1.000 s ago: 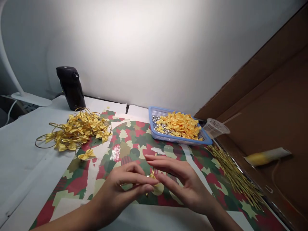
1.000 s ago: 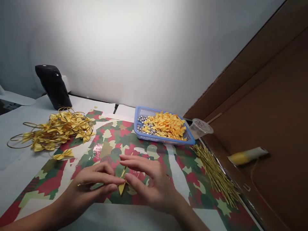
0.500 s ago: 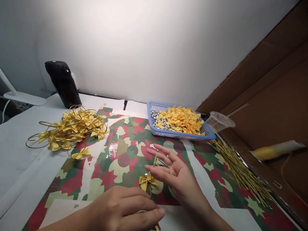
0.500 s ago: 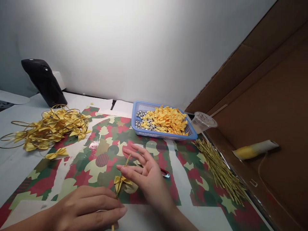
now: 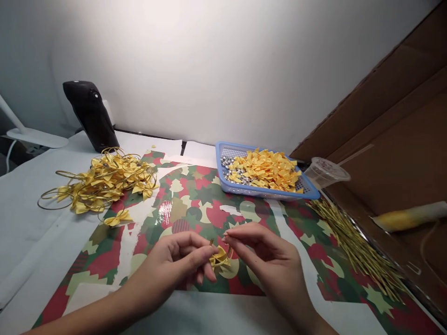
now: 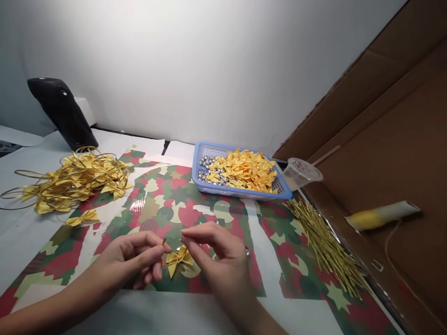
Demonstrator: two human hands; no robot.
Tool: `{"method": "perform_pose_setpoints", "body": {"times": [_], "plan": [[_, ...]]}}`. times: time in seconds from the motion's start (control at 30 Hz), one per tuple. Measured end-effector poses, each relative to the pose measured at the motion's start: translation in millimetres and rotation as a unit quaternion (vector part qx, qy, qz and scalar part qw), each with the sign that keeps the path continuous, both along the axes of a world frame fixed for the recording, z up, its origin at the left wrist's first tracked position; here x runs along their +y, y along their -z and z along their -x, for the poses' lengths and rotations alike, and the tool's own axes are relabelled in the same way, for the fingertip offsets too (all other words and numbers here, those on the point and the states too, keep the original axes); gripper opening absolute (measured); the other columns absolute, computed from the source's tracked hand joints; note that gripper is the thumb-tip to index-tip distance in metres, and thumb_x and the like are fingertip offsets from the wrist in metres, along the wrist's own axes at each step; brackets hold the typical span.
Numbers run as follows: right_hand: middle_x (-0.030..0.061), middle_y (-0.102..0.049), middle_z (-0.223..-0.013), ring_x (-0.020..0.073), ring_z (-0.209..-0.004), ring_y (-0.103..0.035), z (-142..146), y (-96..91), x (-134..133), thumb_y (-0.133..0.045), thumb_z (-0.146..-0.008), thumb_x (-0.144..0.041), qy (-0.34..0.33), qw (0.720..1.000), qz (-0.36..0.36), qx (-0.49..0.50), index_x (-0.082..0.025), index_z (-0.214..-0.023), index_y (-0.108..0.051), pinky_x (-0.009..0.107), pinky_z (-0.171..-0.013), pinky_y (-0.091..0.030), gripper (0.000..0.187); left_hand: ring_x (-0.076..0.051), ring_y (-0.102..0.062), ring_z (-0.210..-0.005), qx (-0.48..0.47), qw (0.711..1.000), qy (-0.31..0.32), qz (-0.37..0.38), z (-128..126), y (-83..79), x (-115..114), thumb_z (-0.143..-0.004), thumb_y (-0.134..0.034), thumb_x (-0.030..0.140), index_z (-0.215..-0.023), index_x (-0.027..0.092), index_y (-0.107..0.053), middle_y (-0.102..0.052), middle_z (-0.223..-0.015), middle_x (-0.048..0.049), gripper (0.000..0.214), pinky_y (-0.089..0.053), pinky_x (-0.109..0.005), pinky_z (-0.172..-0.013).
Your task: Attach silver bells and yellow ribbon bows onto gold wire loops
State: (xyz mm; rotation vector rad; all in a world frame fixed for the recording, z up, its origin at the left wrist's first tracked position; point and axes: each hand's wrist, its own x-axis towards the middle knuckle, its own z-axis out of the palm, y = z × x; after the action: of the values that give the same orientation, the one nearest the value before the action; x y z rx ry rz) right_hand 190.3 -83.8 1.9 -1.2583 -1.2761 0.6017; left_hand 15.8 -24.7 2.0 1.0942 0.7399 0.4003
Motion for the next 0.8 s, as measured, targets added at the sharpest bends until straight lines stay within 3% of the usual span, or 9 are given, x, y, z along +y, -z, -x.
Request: {"method": "perform_pose_setpoints", "body": {"times": [0.17,0.33,0.53,0.8], "plan": [[0.0045,-0.070,-0.081,0.0133,-0.067,-0.066,-9.6,8.4,-3.1,-0.056,-0.085,-0.004,-0.061,0.970,-0.140,-0.188,-0.022,-0.098,-0.072,0.021,-0.058,-0.055,0.027,-0.003,-0.040,-0.044,-0.013,0.996,0.019,0.084,-0.1,2.5,4.8,-0.075,-0.069,0.050,-0.073,0.014,-0.060,-0.061,-0.059,0.0034,0.037,-0.029,-0.014,-0.041],[0.0061,-0.067,-0.081,0.0130,-0.071,-0.064,-19.3,6.5,-4.5,-0.046,-0.092,-0.008,-0.104,0.929,-0.181,-0.306,-0.020,-0.102,-0.071,0.022,-0.062,-0.054,0.029,-0.002,-0.043,-0.045,-0.027,0.989,0.047,0.136,-0.3,-0.3,7.0,-0.075,-0.072,0.043,-0.070,0.013,-0.059,-0.062,-0.060,0.0034,0.033,-0.030,-0.013,-0.041],[0.0074,-0.067,-0.075,0.0135,-0.066,-0.064,-20.7,-12.2,-4.4,-0.050,-0.091,-0.006,-0.181,0.932,-0.143,-0.279,-0.014,-0.092,-0.072,0.022,-0.058,-0.053,0.023,-0.002,-0.049,-0.049,-0.044,0.976,0.089,0.192,1.9,1.0,8.2,-0.078,-0.071,0.037,-0.074,0.013,-0.057,-0.064,-0.061,0.0029,0.028,-0.035,-0.012,-0.048],[0.0049,-0.069,-0.080,0.0140,-0.069,-0.064,-20.2,-9.2,-6.7,-0.055,-0.090,-0.009,-0.174,0.943,-0.129,-0.251,-0.020,-0.108,-0.066,0.023,-0.061,-0.055,0.024,-0.004,-0.054,-0.052,-0.053,0.967,0.136,0.211,2.9,0.8,6.6,-0.076,-0.072,0.042,-0.073,0.015,-0.049,-0.066,-0.060,0.0026,0.035,-0.036,-0.013,-0.051]]}}
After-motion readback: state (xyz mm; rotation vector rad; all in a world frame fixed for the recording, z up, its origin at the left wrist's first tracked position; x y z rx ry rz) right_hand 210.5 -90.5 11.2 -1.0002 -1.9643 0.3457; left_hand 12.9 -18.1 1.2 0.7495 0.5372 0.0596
